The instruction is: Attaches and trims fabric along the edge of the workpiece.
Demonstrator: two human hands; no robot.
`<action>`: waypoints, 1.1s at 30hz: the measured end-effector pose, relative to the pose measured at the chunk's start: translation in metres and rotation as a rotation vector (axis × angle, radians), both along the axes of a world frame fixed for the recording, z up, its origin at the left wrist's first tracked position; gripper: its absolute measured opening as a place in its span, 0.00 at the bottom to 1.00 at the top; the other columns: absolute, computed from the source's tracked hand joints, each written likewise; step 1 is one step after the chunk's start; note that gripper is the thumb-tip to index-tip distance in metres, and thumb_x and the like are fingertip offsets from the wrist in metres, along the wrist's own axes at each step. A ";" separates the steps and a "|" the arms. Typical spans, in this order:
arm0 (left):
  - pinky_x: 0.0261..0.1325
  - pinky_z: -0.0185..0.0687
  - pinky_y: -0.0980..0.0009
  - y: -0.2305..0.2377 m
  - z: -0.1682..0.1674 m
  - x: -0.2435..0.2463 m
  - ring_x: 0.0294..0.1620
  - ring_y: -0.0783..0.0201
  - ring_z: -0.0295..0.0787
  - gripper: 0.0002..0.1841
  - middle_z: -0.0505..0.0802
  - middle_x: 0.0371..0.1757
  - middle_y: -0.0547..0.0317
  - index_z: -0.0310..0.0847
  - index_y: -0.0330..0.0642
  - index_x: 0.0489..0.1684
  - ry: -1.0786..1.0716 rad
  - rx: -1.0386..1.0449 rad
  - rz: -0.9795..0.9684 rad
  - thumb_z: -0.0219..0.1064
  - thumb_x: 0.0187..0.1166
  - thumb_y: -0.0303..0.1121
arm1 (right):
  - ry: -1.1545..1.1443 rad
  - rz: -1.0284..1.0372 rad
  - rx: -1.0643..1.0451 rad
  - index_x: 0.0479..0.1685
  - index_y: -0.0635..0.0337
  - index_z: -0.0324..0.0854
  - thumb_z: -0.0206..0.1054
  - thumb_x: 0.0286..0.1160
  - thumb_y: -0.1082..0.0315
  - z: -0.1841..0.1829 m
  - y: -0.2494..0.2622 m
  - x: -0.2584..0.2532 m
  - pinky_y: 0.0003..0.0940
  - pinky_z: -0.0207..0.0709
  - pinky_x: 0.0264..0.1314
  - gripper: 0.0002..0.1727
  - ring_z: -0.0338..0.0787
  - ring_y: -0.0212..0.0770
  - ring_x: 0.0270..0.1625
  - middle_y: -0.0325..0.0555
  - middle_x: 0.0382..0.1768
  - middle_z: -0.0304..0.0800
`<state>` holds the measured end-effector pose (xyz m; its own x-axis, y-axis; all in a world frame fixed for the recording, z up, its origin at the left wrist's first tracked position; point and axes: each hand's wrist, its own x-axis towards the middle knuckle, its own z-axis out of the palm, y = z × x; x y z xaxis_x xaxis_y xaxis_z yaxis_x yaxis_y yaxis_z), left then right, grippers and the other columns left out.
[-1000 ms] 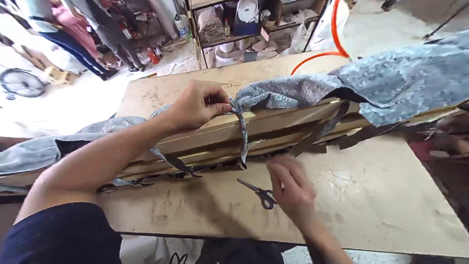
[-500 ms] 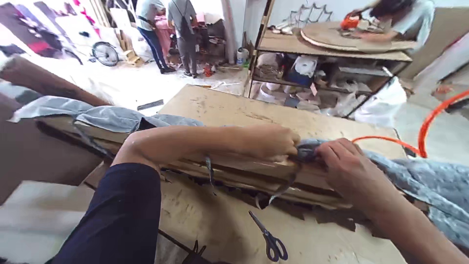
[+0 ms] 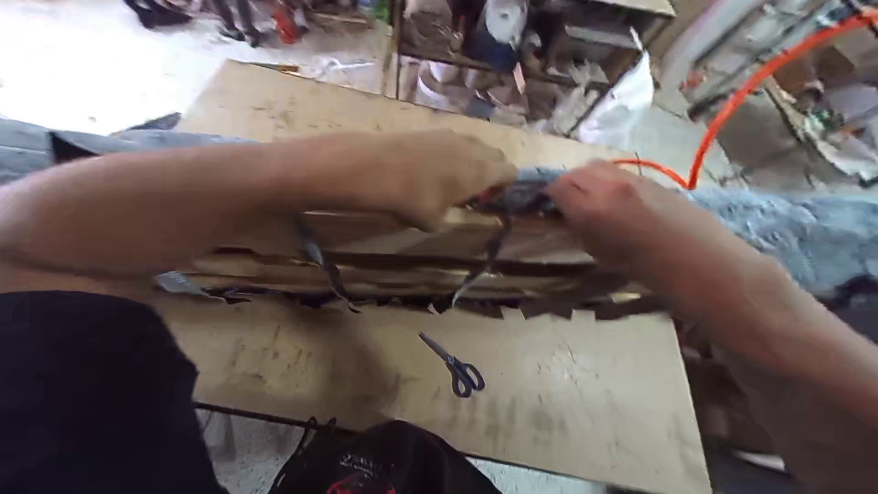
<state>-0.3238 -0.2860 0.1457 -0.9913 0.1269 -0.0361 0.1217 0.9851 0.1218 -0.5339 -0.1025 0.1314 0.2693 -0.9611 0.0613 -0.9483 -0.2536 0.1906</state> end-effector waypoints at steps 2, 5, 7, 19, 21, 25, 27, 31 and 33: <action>0.53 0.84 0.48 -0.005 -0.004 -0.004 0.55 0.48 0.88 0.23 0.88 0.56 0.49 0.80 0.43 0.61 0.064 -0.039 0.035 0.71 0.64 0.21 | 0.015 0.025 0.028 0.48 0.73 0.80 0.62 0.76 0.82 0.009 -0.014 -0.006 0.59 0.84 0.53 0.07 0.89 0.68 0.52 0.66 0.46 0.85; 0.48 0.86 0.47 -0.016 -0.024 -0.009 0.48 0.47 0.89 0.11 0.88 0.47 0.48 0.84 0.41 0.48 0.203 0.031 0.145 0.66 0.71 0.20 | -0.155 -0.002 -0.046 0.48 0.72 0.83 0.58 0.76 0.82 0.003 -0.024 -0.010 0.55 0.84 0.56 0.10 0.89 0.62 0.51 0.63 0.47 0.85; 0.44 0.85 0.52 -0.028 -0.035 -0.015 0.41 0.54 0.89 0.08 0.90 0.38 0.53 0.86 0.40 0.41 0.330 0.132 0.153 0.61 0.72 0.23 | -0.253 -0.059 -0.122 0.47 0.70 0.84 0.56 0.73 0.84 -0.010 -0.025 -0.001 0.54 0.84 0.52 0.12 0.89 0.60 0.49 0.61 0.45 0.85; 0.33 0.85 0.56 -0.040 -0.047 -0.011 0.31 0.60 0.93 0.12 0.96 0.32 0.58 0.92 0.46 0.50 0.499 0.069 -0.147 0.63 0.84 0.37 | -0.731 0.315 -0.241 0.12 0.55 0.76 0.69 0.78 0.58 -0.041 -0.038 -0.025 0.29 0.63 0.18 0.23 0.73 0.28 0.16 0.35 0.12 0.74; 0.28 0.82 0.60 -0.042 -0.048 -0.010 0.27 0.60 0.91 0.15 0.93 0.27 0.57 0.92 0.42 0.46 0.578 -0.005 -0.252 0.60 0.88 0.40 | -0.888 0.395 -0.210 0.09 0.57 0.73 0.67 0.81 0.60 -0.039 -0.038 -0.028 0.23 0.59 0.18 0.26 0.69 0.24 0.15 0.34 0.10 0.71; 0.22 0.75 0.61 -0.042 -0.052 -0.008 0.20 0.60 0.84 0.17 0.86 0.19 0.58 0.90 0.39 0.39 0.617 -0.011 -0.344 0.59 0.88 0.41 | -0.650 0.345 -0.654 0.14 0.59 0.74 0.66 0.82 0.60 -0.055 -0.026 -0.021 0.30 0.66 0.25 0.24 0.75 0.34 0.21 0.41 0.15 0.73; 0.24 0.76 0.60 -0.043 -0.052 -0.011 0.22 0.61 0.86 0.16 0.89 0.21 0.57 0.93 0.39 0.40 0.610 0.062 -0.331 0.61 0.86 0.40 | -0.465 0.147 -0.906 0.39 0.56 0.87 0.68 0.80 0.59 -0.080 0.011 -0.003 0.42 0.75 0.55 0.11 0.84 0.44 0.46 0.46 0.35 0.86; 0.44 0.87 0.58 -0.034 -0.047 -0.006 0.41 0.63 0.92 0.13 0.95 0.40 0.61 0.92 0.51 0.50 0.508 0.143 -0.080 0.68 0.82 0.46 | -0.662 -0.433 -0.697 0.37 0.53 0.86 0.65 0.80 0.53 -0.210 0.106 0.067 0.45 0.83 0.59 0.14 0.90 0.44 0.50 0.46 0.40 0.91; 0.62 0.82 0.51 -0.025 -0.039 -0.017 0.60 0.56 0.85 0.19 0.90 0.55 0.57 0.87 0.57 0.66 0.390 0.153 -0.039 0.63 0.82 0.50 | -0.733 -0.828 -0.097 0.50 0.58 0.90 0.67 0.79 0.45 -0.281 0.160 0.093 0.59 0.81 0.69 0.24 0.87 0.59 0.66 0.59 0.60 0.89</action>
